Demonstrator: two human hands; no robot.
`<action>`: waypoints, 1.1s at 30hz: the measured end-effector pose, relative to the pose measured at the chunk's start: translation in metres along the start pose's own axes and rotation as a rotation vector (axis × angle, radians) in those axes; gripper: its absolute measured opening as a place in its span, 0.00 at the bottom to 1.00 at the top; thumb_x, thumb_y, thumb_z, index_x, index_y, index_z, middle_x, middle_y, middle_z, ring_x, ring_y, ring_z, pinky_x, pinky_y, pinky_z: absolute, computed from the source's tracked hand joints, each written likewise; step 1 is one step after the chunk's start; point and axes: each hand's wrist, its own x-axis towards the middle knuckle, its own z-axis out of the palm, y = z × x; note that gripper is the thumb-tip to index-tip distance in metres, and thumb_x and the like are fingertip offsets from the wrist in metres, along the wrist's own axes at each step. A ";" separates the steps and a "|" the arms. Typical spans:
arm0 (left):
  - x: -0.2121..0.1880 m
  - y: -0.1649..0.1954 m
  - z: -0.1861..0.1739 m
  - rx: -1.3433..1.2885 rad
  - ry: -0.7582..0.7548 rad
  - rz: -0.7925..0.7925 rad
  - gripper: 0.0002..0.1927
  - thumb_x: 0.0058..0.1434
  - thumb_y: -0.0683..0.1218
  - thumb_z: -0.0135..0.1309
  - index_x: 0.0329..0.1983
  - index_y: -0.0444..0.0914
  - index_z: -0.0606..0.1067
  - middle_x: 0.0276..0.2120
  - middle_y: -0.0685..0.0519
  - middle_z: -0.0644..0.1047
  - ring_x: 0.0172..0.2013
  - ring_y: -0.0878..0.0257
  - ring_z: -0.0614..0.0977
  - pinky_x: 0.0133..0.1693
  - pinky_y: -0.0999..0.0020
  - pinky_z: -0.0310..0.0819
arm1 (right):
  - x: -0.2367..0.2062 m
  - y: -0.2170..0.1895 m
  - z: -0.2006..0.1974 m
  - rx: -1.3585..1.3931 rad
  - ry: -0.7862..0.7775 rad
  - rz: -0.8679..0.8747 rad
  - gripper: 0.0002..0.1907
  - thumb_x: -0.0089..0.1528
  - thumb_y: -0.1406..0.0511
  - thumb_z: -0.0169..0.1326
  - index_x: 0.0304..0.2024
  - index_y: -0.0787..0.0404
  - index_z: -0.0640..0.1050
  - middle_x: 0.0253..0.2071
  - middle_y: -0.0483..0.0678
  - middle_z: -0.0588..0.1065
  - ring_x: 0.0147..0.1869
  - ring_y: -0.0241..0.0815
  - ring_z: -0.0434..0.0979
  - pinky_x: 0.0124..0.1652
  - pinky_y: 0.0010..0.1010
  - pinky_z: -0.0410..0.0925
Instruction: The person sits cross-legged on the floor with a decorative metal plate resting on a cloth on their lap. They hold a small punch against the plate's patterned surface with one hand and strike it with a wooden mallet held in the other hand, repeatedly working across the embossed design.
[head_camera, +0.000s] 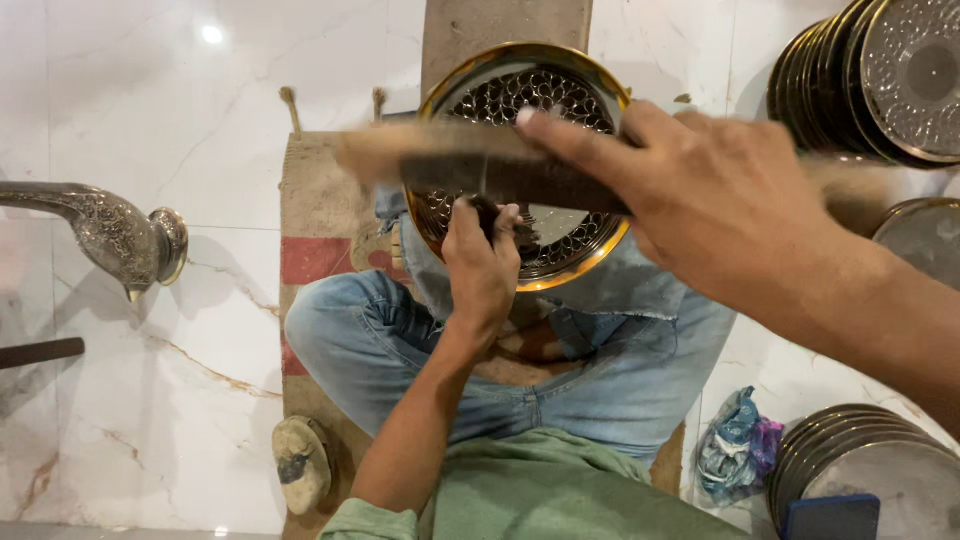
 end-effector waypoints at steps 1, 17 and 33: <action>0.003 0.000 0.000 -0.024 -0.011 -0.041 0.10 0.68 0.38 0.57 0.47 0.30 0.69 0.36 0.45 0.77 0.35 0.55 0.83 0.37 0.60 0.77 | -0.002 0.001 0.000 -0.045 -0.033 0.019 0.43 0.64 0.66 0.50 0.80 0.34 0.56 0.41 0.50 0.75 0.38 0.47 0.82 0.36 0.37 0.76; 0.065 -0.010 -0.007 0.080 -0.776 0.393 0.19 0.64 0.37 0.55 0.59 0.36 0.72 0.44 0.43 0.78 0.44 0.43 0.82 0.44 0.52 0.76 | -0.085 -0.023 0.113 0.766 0.322 0.752 0.38 0.61 0.64 0.64 0.71 0.56 0.63 0.44 0.62 0.77 0.44 0.63 0.81 0.40 0.46 0.73; 0.086 0.000 -0.010 -0.029 -0.924 0.246 0.21 0.63 0.44 0.61 0.58 0.36 0.71 0.45 0.46 0.81 0.45 0.50 0.85 0.48 0.57 0.80 | -0.134 -0.096 0.181 0.911 0.222 0.916 0.48 0.57 0.67 0.69 0.77 0.58 0.63 0.54 0.61 0.78 0.52 0.55 0.80 0.51 0.43 0.72</action>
